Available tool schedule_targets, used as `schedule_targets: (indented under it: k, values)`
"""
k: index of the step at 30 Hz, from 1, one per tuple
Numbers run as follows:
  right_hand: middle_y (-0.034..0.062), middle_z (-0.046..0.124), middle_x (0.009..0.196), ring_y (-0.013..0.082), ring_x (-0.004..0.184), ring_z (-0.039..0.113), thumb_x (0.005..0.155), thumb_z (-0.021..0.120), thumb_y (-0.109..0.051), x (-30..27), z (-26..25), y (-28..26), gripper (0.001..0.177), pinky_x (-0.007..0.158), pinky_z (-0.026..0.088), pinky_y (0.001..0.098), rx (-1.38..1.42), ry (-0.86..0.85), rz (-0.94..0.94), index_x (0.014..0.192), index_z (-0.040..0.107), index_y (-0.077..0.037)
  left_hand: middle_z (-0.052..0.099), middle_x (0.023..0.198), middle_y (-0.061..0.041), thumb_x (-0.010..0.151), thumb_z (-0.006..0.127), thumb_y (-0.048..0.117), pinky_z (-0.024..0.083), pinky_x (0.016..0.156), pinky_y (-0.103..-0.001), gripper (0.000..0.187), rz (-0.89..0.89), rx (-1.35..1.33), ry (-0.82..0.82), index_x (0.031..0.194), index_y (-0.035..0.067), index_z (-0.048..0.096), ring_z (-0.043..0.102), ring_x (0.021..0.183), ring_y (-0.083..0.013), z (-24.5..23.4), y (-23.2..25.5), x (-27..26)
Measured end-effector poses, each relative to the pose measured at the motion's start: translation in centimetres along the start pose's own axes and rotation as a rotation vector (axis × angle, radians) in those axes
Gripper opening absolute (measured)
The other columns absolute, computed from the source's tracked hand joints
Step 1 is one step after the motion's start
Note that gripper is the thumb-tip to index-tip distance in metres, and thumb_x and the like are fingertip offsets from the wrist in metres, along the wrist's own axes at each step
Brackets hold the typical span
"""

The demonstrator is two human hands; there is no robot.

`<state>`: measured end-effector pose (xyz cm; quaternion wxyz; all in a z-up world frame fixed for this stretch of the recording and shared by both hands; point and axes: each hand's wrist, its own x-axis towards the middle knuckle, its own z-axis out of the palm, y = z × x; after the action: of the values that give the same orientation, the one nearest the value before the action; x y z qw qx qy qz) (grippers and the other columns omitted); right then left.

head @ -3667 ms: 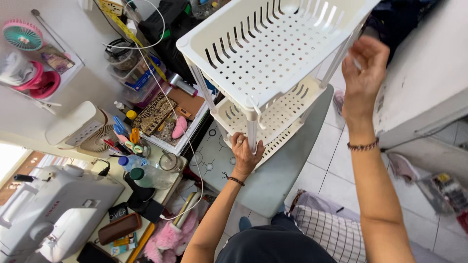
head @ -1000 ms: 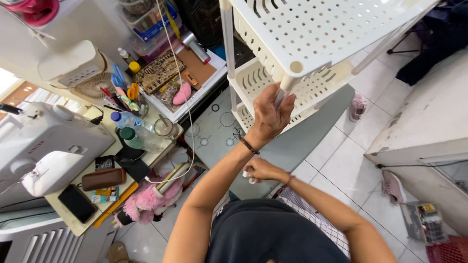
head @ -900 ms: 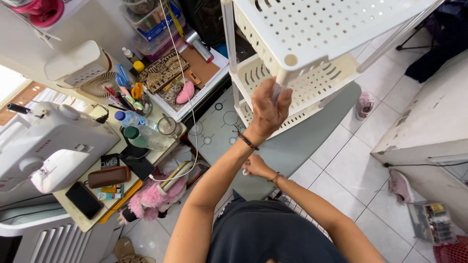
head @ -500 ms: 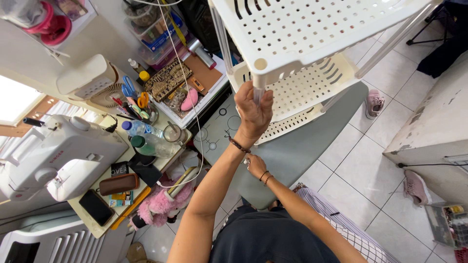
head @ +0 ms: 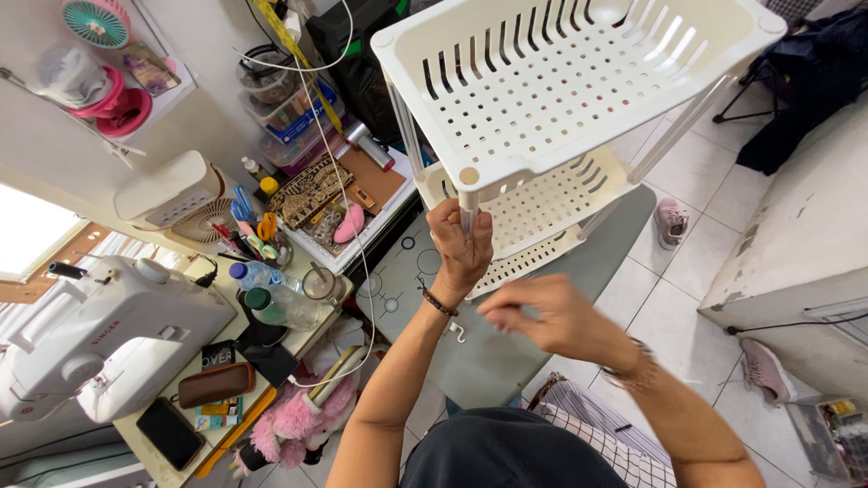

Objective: The person assembles a white plastic storage rack by inserting small plastic connectors into slots on the basket sides and attaching clear vertical support rods. The person repeatedly inserts and removes connectors while aligning the baskets and rods on a table.

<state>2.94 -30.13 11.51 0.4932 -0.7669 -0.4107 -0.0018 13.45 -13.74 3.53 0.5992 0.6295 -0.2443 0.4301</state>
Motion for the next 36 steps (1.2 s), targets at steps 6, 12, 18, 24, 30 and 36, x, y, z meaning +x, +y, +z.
schedule_targets:
  k: [6, 12, 18, 24, 30, 36]
  values:
    - [0.015, 0.069, 0.103, 0.032, 0.097, 0.067, 0.089, 0.079, -0.036, 7.3, -4.5, -11.0, 0.049, 0.082, 0.052, 0.0426, -0.793, 0.626, -0.401, 0.115, 0.067, 0.003, 0.06, 0.065, -0.012, 0.1, 0.073, 0.015, 0.047, 0.053, -0.034, 0.027, -0.114, 0.228, -0.052, 0.089, 0.002, 0.053, 0.063, 0.056, -0.02, -0.2, 1.2, 1.6]
    - [0.0058, 0.058, 0.062, 0.0182, 0.042, 0.047, 0.078, 0.081, -0.067, 13.6, -2.2, -6.7, 0.065, 0.041, 0.03, 0.0319, -1.044, 0.69, -0.311, 0.066, 0.058, -0.006, 0.063, 0.076, -0.015, 0.098, 0.065, 0.005, 0.049, 0.06, -0.036, 0.015, 0.031, 0.151, -0.094, 0.11, 0.001, 0.058, 0.066, 0.061, -0.0289, -0.5, 1.5, 1.9]
    - [0.0026, 0.049, 0.058, 0.0181, 0.044, 0.041, 0.091, 0.082, -0.033, 14.0, -3.2, -3.6, 0.05, 0.045, 0.028, 0.0327, -0.925, 0.764, -0.497, 0.061, 0.048, -0.01, 0.062, 0.071, -0.011, 0.1, 0.072, 0.009, 0.048, 0.055, -0.037, 0.031, 0.073, 0.166, -0.097, 0.122, 0.005, 0.051, 0.064, 0.059, -0.0295, 0.1, 0.5, 1.7]
    - [0.0034, 0.045, 0.054, 0.02, 0.043, 0.037, 0.085, 0.083, -0.031, 13.8, -3.3, -3.4, 0.047, 0.045, 0.029, 0.0345, -0.87, 0.774, -0.563, 0.06, 0.05, -0.008, 0.066, 0.075, -0.012, 0.1, 0.068, 0.006, 0.049, 0.054, -0.036, 0.053, 0.123, 0.131, -0.1, 0.144, -0.003, 0.039, 0.065, 0.058, -0.0286, 0.1, 0.5, 1.8]
    - [0.0021, 0.047, 0.057, 0.0182, 0.046, 0.041, 0.089, 0.082, -0.029, 13.7, -3.4, -3.5, 0.047, 0.049, 0.031, 0.0336, -0.884, 0.741, -0.53, 0.061, 0.049, -0.009, 0.067, 0.078, -0.013, 0.1, 0.071, 0.007, 0.051, 0.057, -0.036, 0.047, 0.045, 0.136, -0.149, 0.14, 0.002, 0.047, 0.067, 0.062, -0.0292, -0.4, 1.5, 1.5]
    - [0.0042, 0.054, 0.066, 0.0186, 0.055, 0.05, 0.094, 0.078, -0.051, 12.5, -5.4, -3.6, 0.05, 0.053, 0.035, 0.0302, -0.642, 0.526, -0.549, 0.078, 0.061, -0.006, 0.061, 0.065, -0.011, 0.101, 0.07, 0.012, 0.047, 0.052, -0.036, 0.03, -0.004, 0.112, -0.139, 0.115, -0.004, 0.049, 0.063, 0.054, -0.0274, 0.0, 1.5, 1.3]
